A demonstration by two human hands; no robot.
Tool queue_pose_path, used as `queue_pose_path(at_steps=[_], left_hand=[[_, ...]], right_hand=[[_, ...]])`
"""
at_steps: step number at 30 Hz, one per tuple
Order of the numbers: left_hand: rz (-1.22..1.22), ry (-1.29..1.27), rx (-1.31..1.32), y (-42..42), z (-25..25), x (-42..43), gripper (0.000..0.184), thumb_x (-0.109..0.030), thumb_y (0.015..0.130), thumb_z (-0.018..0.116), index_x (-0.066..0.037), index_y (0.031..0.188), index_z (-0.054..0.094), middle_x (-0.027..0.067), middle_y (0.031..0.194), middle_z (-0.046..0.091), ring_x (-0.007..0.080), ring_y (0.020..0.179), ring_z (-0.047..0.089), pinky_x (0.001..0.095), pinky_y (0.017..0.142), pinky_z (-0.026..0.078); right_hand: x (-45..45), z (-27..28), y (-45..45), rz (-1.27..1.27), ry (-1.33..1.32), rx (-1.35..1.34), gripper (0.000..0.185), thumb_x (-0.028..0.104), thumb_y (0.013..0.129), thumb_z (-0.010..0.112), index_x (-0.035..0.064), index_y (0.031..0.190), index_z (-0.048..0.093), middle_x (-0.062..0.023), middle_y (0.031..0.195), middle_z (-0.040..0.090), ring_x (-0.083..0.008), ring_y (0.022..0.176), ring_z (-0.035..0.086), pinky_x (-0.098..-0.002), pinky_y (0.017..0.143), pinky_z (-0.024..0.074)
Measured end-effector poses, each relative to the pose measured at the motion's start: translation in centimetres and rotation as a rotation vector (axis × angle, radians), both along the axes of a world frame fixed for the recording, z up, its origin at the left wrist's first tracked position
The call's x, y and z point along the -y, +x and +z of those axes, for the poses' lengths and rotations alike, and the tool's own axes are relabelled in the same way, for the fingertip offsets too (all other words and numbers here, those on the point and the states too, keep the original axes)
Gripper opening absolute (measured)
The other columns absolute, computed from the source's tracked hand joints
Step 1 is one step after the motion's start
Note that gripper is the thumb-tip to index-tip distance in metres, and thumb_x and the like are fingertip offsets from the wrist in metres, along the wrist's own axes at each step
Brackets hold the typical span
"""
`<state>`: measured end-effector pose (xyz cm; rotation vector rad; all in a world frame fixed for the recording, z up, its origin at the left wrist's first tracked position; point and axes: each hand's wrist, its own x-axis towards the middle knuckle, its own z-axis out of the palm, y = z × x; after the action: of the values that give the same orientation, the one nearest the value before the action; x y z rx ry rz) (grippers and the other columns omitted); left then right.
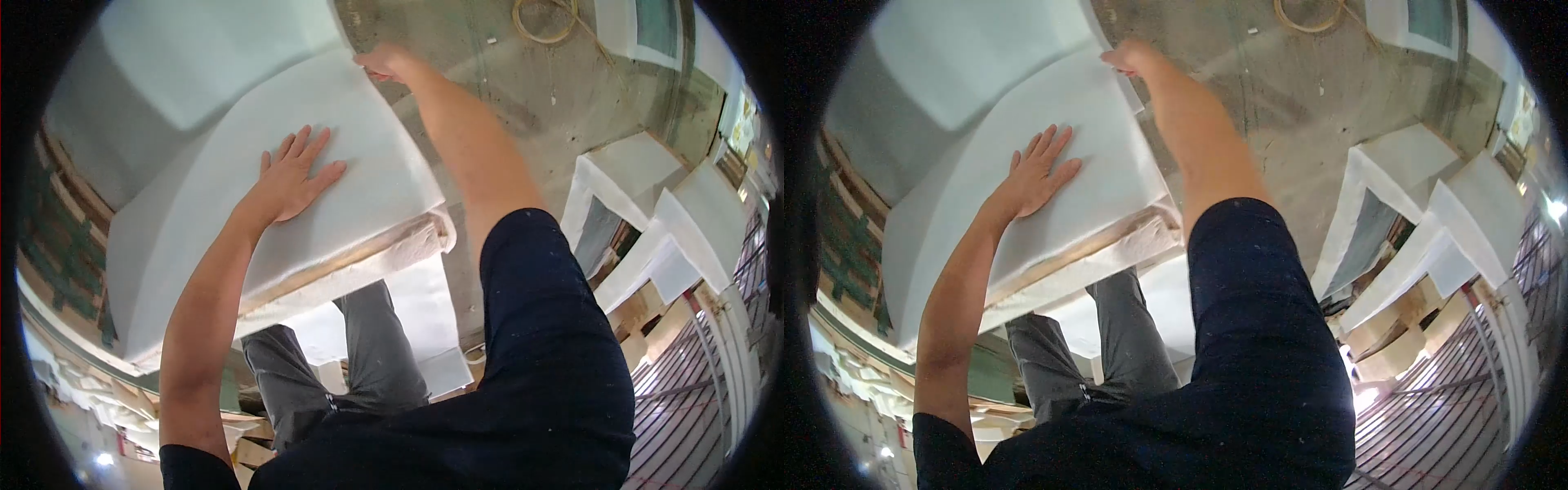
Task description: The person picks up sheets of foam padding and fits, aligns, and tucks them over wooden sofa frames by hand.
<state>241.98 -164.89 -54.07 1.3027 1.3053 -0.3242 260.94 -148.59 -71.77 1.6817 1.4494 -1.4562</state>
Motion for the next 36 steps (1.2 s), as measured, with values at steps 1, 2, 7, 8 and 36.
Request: queue_pose_path(at_steps=[1, 2, 7, 8, 36], left_hand=[[-0.004, 0.000, -0.005, 0.7, -0.9, -0.9, 0.074, -0.063, 0.088, 0.035, -0.020, 0.147, 0.020, 0.0130, 0.153, 0.012, 0.0325, 0.141, 0.010, 0.0540, 0.111, 0.008], [-0.010, -0.001, -0.007, 1.5, -1.6, -1.7, 0.074, -0.063, 0.088, 0.035, -0.021, 0.147, 0.019, 0.0129, 0.153, 0.012, 0.0324, 0.141, 0.010, 0.0538, 0.111, 0.008], [-0.031, 0.066, -0.067, 3.5, -4.2, -3.4, 0.073, -0.063, 0.088, 0.034, -0.022, 0.147, 0.020, 0.0131, 0.153, 0.012, 0.0322, 0.141, 0.009, 0.0535, 0.111, 0.008], [-0.032, 0.086, -0.082, 3.5, -4.7, -3.4, 0.073, -0.063, 0.088, 0.033, -0.022, 0.147, 0.020, 0.0131, 0.153, 0.012, 0.0322, 0.141, 0.008, 0.0535, 0.111, 0.008], [0.283, -0.298, 0.250, -5.9, -20.9, -2.2, 0.061, -0.052, 0.089, 0.043, -0.007, 0.130, 0.049, 0.0152, 0.133, 0.048, 0.0321, 0.123, 0.043, 0.0372, 0.105, 0.029]], right_hand=[[0.6, -2.6, 0.3, -0.107, 0.031, -0.074, 0.041, 0.045, 0.081, 0.062, 0.0048, 0.074, 0.065, -0.0064, 0.068, 0.059, -0.0170, 0.065, 0.054, -0.0325, 0.059, 0.0447], [0.4, -2.3, -0.1, -0.050, 0.023, -0.114, 0.039, 0.043, 0.078, 0.064, 0.0044, 0.075, 0.067, -0.0070, 0.069, 0.061, -0.0172, 0.067, 0.056, -0.0327, 0.061, 0.0460], [0.1, -3.2, -2.5, -0.172, 0.397, -0.476, 0.037, 0.036, 0.072, 0.066, 0.0029, 0.088, 0.070, -0.0158, 0.084, 0.068, -0.0293, 0.078, 0.065, -0.0397, 0.072, 0.0495], [-0.1, -3.2, -2.2, -0.142, 0.416, -0.399, 0.036, 0.035, 0.072, 0.066, 0.0030, 0.087, 0.070, -0.0163, 0.084, 0.068, -0.0308, 0.079, 0.065, -0.0400, 0.072, 0.0497], [2.2, -0.9, -9.6, 1.062, -0.338, 0.363, 0.056, 0.052, 0.088, 0.036, 0.0167, 0.129, 0.052, -0.0128, 0.130, 0.052, -0.0306, 0.117, 0.051, -0.0420, 0.098, 0.0380]])
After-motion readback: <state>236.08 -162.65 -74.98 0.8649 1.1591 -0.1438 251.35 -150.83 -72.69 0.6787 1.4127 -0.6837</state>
